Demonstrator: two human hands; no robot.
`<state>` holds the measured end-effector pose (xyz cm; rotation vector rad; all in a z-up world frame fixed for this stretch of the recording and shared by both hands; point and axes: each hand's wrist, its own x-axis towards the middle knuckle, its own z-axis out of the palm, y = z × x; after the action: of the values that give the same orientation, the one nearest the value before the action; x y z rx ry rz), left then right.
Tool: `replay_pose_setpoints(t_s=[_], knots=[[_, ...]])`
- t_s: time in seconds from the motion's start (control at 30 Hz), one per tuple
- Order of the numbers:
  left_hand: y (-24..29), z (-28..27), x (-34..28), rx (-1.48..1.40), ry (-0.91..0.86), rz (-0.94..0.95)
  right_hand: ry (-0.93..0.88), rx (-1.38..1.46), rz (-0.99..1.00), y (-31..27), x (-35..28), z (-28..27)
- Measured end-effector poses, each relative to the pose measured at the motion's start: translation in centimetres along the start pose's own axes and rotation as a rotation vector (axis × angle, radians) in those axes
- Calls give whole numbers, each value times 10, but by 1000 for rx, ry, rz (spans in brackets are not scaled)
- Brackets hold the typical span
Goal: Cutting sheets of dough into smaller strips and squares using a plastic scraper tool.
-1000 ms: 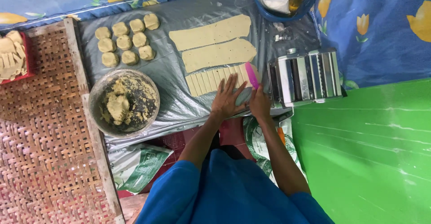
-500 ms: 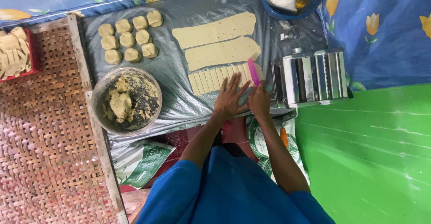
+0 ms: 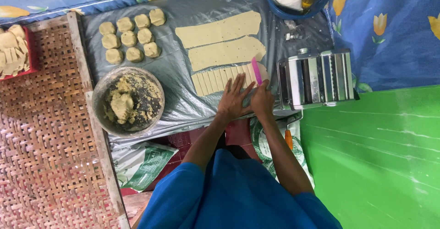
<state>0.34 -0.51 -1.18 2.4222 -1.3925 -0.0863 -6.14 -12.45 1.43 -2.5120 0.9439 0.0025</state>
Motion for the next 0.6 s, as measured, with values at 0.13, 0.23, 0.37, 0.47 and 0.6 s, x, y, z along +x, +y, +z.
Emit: replay_pose_setpoints(t_s=[0.13,0.23,0.37,0.47,0.6], knots=[[1,-1,-3,-2,4,10,-43,25,25,-12,-5,-16],[0,-1,0,2,14,9,-63,-47,30,-7,-4,-10],[0,-4,-2,22,-2,11,-75,-8,28,9,-17,-1],[1,-6,-2,18,-14,10,-75,-12,35,14,-29,1],[0,-2,-2,10,0,8,-78,50,79,12,-48,-8]])
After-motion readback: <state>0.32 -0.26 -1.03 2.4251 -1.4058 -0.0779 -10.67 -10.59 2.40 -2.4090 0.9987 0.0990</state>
